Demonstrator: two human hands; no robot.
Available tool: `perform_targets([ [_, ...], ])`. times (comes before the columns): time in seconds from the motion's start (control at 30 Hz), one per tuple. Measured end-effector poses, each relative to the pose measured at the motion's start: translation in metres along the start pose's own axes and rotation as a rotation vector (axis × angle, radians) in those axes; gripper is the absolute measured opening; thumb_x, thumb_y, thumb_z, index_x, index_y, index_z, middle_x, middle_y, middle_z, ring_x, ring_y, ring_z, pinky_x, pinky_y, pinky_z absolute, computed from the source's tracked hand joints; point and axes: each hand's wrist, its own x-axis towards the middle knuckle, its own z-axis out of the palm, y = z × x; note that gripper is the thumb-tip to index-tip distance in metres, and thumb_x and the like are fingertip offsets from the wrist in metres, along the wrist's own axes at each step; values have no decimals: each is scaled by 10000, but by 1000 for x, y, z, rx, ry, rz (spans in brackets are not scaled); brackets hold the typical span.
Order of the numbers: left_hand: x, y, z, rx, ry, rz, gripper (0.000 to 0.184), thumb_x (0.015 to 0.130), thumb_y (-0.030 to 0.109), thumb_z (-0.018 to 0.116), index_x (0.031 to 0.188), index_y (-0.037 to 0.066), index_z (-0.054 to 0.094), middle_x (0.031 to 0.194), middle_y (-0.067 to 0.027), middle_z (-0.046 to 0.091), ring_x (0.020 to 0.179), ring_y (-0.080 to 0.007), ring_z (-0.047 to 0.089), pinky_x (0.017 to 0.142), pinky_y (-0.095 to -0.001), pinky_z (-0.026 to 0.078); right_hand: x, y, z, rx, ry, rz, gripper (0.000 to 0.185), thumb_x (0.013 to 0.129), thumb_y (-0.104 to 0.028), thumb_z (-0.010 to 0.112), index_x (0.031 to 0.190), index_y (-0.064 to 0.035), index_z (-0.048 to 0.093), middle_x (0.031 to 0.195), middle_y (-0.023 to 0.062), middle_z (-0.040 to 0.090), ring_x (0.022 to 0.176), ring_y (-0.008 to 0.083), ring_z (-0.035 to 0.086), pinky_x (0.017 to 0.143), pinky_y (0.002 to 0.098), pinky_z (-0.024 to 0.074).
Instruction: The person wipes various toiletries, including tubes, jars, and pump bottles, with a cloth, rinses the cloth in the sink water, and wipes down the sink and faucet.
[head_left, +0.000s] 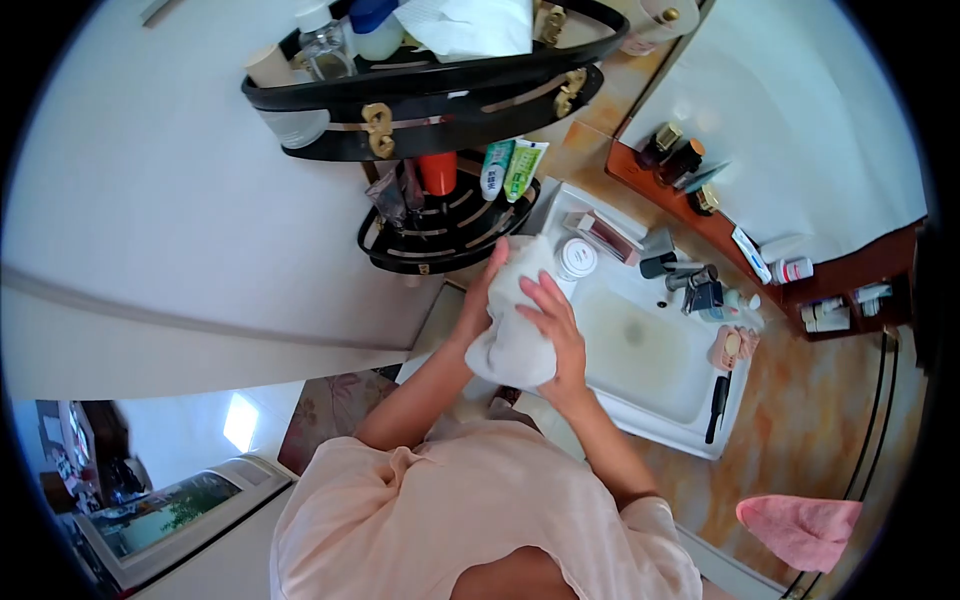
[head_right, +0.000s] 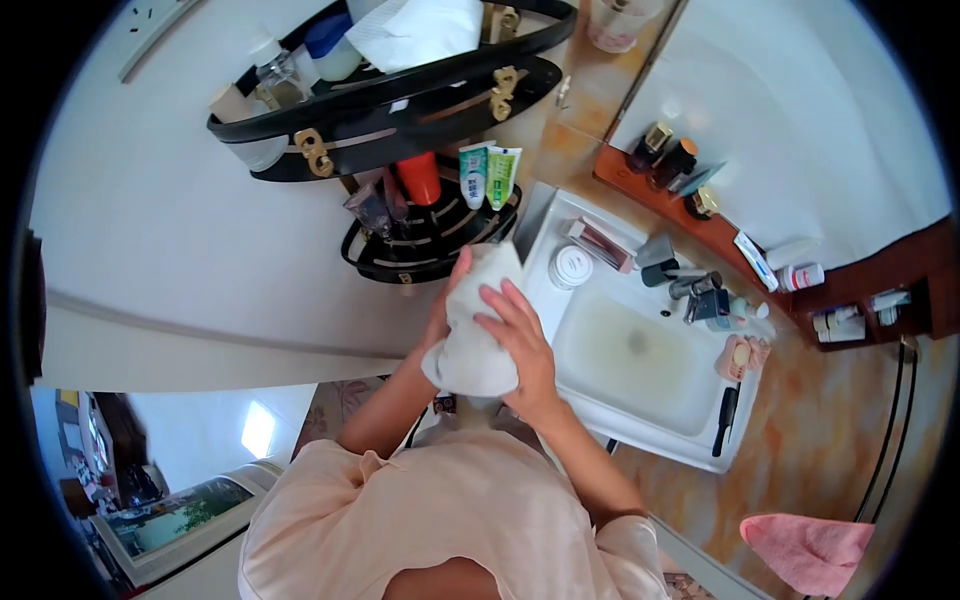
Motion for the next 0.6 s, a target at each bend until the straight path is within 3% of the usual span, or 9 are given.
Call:
perform_targets([
  [0.03,-2,-2,13,64,85,54,493,912,505,412,1072,59,546,919,-52,600,833,-128,594,730,-284,499,-8,1,5,-41,48,-3,387,760,-184,655,1095,-18,556,1284,189,481,1271,354,361,1040,435,277],
  [0.07,11,-15,-16,-16,-44,95,436,926,425,444,1126,45,522,984,-62,588,886,-114,570,786,-262,467,-13,2,11,-77,95,-5,372,783,-181,637,1102,-12,548,1280,197,482,1268,356,364,1040,440,276],
  [0.13,7,-29,7,612,146,606,421,923,320,495,1212,17,453,1071,-71,558,964,-105,525,859,-236,408,1,-18,14,211,394,230,379,807,-175,620,1144,-17,545,1289,186,476,1249,309,396,1039,389,295],
  [0.2,0,-28,20,971,39,779,481,884,180,539,1281,-16,352,1151,-91,513,1046,-145,481,925,-265,363,-24,7,7,418,309,514,430,905,-276,484,1252,-25,449,1309,147,447,1211,276,432,1017,371,334],
  [0.3,-9,-11,34,1266,-111,937,436,889,199,511,1249,-24,407,1212,-115,468,1128,-186,446,976,-302,320,-20,16,2,1198,501,753,477,935,-364,444,1278,-32,419,1251,129,499,1166,230,475,990,378,374],
  [0.37,-10,-9,34,1432,-168,1025,440,892,230,528,1245,-6,413,1138,-103,524,1049,-233,518,926,-321,389,-15,16,2,1256,471,822,502,944,-402,400,1288,-37,401,1256,116,494,1146,236,487,981,384,389],
  [0.47,-1,-11,7,49,175,382,463,914,354,493,1218,8,447,1120,-123,545,1007,-264,550,874,-352,449,-3,10,2,1245,571,831,500,948,-415,384,1286,-48,404,1259,93,493,1139,248,489,978,395,391],
  [0.5,-2,1,16,-41,138,356,530,912,464,439,1212,27,452,1098,-145,558,959,-275,571,811,-377,489,-1,12,0,1241,600,788,492,948,-413,384,1289,-59,409,1261,88,494,1149,243,481,984,388,383],
  [0.6,-6,1,12,-216,-14,235,553,924,479,387,1215,12,443,1140,-172,540,964,-281,562,841,-405,471,1,16,-11,1249,619,720,471,952,-397,385,1291,-72,416,1264,80,494,1160,237,470,992,390,369],
])
